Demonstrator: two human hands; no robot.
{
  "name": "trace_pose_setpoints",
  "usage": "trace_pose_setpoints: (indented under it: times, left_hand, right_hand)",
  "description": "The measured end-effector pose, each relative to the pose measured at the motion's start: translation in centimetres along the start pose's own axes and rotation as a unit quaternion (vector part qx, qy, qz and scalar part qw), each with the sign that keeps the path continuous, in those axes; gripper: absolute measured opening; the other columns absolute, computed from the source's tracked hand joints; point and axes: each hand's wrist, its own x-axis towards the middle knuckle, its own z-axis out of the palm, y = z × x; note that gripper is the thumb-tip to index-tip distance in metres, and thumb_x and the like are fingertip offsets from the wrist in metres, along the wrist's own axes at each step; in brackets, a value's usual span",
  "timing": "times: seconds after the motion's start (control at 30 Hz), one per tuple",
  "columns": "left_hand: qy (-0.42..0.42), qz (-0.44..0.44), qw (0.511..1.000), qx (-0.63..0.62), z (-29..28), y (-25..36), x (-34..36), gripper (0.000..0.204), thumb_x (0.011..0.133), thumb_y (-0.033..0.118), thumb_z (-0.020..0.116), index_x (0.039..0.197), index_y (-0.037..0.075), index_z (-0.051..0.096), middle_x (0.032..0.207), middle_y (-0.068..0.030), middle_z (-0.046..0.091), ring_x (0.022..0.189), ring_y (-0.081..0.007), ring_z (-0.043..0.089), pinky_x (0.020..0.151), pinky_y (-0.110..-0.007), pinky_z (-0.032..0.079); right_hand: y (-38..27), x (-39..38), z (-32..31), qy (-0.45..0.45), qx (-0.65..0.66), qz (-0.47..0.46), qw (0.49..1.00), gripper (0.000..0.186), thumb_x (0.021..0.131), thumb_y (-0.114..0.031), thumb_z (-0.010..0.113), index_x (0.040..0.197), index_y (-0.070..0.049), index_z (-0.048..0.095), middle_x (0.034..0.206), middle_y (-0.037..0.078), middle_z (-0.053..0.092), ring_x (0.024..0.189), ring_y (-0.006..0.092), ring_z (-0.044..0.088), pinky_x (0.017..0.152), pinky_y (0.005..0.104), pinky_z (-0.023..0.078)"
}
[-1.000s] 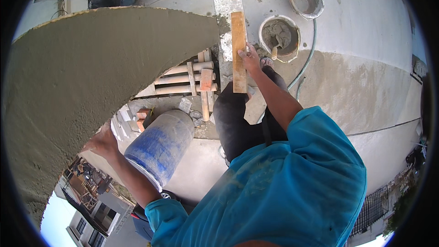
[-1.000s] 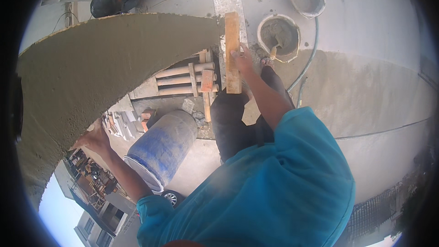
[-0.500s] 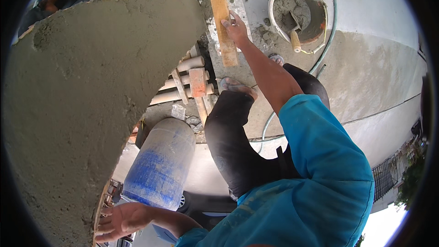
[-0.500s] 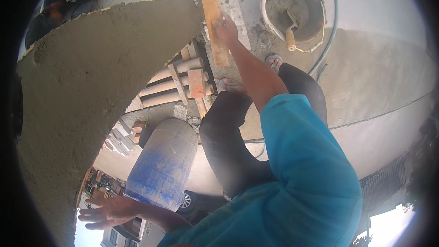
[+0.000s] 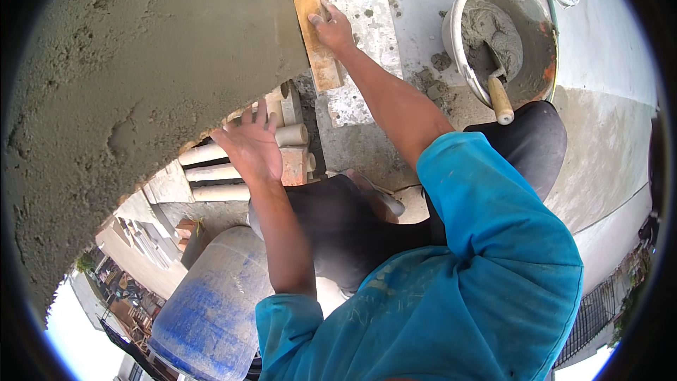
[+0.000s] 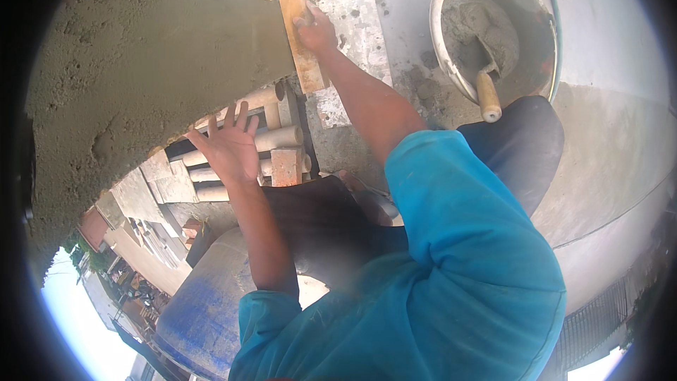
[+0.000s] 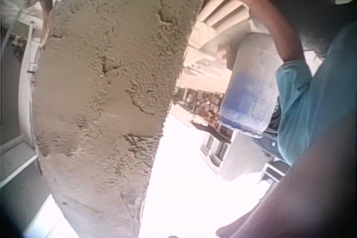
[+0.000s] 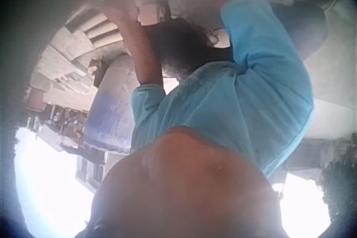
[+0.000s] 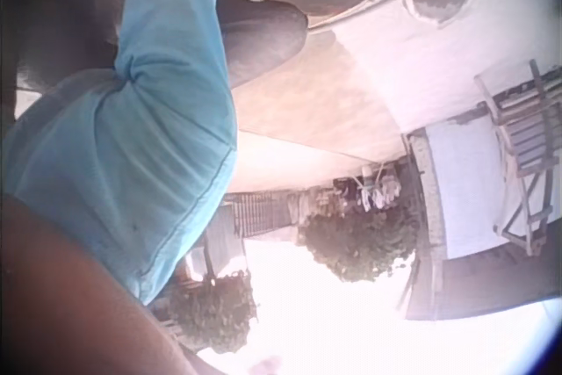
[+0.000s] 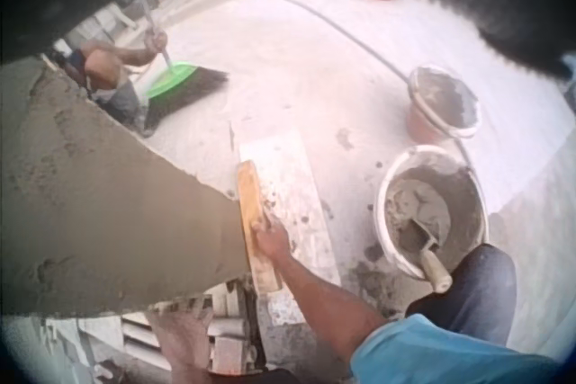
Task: The person scoops wet cement from a bucket with a trowel and applies it to a vertical wall surface, smoothing it with a wooden float. The person walks to a pile of scrap wood, selects a piece, and returns to continue smoothing the cement.
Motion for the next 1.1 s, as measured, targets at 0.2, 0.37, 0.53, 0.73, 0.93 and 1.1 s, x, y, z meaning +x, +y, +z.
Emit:
trace_pose_setpoints:
  times: [0.2, 0.37, 0.53, 0.73, 0.93, 1.1]
  left_hand:
    - [-0.07, -0.035, 0.994, -0.071, -0.5, -1.7, 2.2, 0.128, 0.078, 0.087, 0.045, 0.152, -0.007, 0.0, 0.155, -0.0299, 0.014, 0.145, -0.0469, 0.018, 0.114, -0.054, 0.026]
    - [-0.087, -0.028, 0.987, -0.132, -1.1, -1.5, 2.4, 0.13, 0.078, 0.08, 0.057, 0.149, -0.012, -0.001, 0.153, -0.035, 0.009, 0.146, -0.0497, 0.01, 0.119, -0.054, 0.019]
    - [-0.113, -0.022, 0.985, -0.127, -1.2, -1.4, 2.4, 0.138, 0.077, 0.079, 0.06, 0.147, -0.014, -0.015, 0.154, -0.0382, -0.002, 0.146, -0.0511, 0.0, 0.12, -0.055, 0.015]
    - [-0.142, -0.033, 0.981, -0.129, -1.0, -1.1, 3.0, 0.142, 0.075, 0.078, 0.062, 0.144, -0.014, -0.022, 0.154, -0.0375, -0.006, 0.146, -0.0526, -0.002, 0.119, -0.057, 0.016]
    - [-0.161, -0.019, 0.98, -0.113, -2.1, -1.1, 2.9, 0.145, 0.072, 0.074, 0.069, 0.145, -0.014, -0.021, 0.156, -0.0351, -0.007, 0.145, -0.0547, -0.002, 0.119, -0.058, 0.015]
    - [-0.169, -0.016, 0.981, -0.09, -1.4, -1.1, 3.2, 0.146, 0.071, 0.074, 0.069, 0.145, -0.014, -0.02, 0.155, -0.0352, -0.006, 0.144, -0.0564, 0.002, 0.119, -0.058, 0.018]
  right_hand:
    - [1.5, 0.7, 0.6, 0.02, 0.012, -0.035, 0.999, 0.062, 0.089, -0.026, 0.069, 0.144, -0.006, 0.049, 0.128, 0.017, 0.062, 0.114, 0.0227, 0.059, 0.097, 0.0331, 0.046]
    - [1.4, -3.4, 0.1, -0.008, 0.059, -0.033, 0.998, 0.06, 0.09, -0.025, 0.069, 0.143, -0.004, 0.049, 0.127, 0.017, 0.063, 0.111, 0.0216, 0.06, 0.094, 0.032, 0.048]
    - [1.1, -5.7, -0.6, -0.021, 0.052, -0.039, 0.998, 0.062, 0.088, -0.031, 0.069, 0.143, -0.008, 0.051, 0.137, 0.017, 0.058, 0.124, 0.0283, 0.056, 0.104, 0.0364, 0.043]
    - [1.0, 0.0, 0.4, 0.023, 0.051, -0.008, 0.998, 0.061, 0.088, -0.035, 0.067, 0.141, -0.01, 0.053, 0.134, 0.016, 0.06, 0.121, 0.0285, 0.059, 0.105, 0.0363, 0.043]
    - [-0.1, -5.2, -0.3, -0.011, 0.021, -0.025, 0.999, 0.062, 0.087, -0.032, 0.068, 0.142, -0.009, 0.052, 0.14, 0.017, 0.056, 0.127, 0.0278, 0.055, 0.106, 0.0351, 0.043]
    - [0.2, -1.2, 0.1, 0.007, 0.08, 0.007, 0.997, 0.061, 0.087, -0.032, 0.068, 0.141, -0.008, 0.052, 0.138, 0.018, 0.058, 0.127, 0.0273, 0.056, 0.105, 0.034, 0.043]
